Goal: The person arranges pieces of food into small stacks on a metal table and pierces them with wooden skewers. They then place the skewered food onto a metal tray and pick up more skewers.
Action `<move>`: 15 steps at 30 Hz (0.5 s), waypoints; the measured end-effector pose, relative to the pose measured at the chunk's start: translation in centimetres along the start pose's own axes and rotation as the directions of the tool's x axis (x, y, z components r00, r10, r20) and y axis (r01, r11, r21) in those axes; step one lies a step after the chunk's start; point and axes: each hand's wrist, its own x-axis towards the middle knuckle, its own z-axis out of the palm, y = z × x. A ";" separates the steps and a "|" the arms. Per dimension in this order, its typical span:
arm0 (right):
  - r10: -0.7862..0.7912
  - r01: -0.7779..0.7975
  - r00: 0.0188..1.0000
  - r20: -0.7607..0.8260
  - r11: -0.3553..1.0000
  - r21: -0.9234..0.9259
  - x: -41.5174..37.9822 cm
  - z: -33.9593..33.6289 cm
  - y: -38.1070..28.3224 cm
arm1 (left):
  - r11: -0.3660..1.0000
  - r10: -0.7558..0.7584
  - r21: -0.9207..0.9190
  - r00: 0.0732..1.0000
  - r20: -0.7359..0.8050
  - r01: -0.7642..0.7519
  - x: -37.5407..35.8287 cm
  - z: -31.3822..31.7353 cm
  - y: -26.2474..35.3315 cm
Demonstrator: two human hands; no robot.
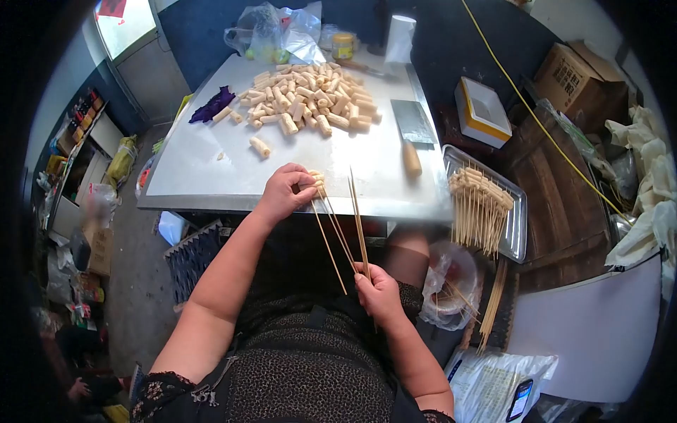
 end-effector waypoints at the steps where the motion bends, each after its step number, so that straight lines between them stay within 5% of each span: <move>1: 0.001 -0.001 1.000 -0.002 1.000 0.002 0.0 0.0 0.1 | 1.000 -0.004 -0.006 1.000 -0.008 0.004 -0.1 0.1 0.1; 15: 0.118 -0.111 0.992 -0.053 0.986 0.123 -0.9 0.9 -1.1 | 0.999 0.008 -0.038 0.999 -0.043 -0.010 -0.4 0.1 0.2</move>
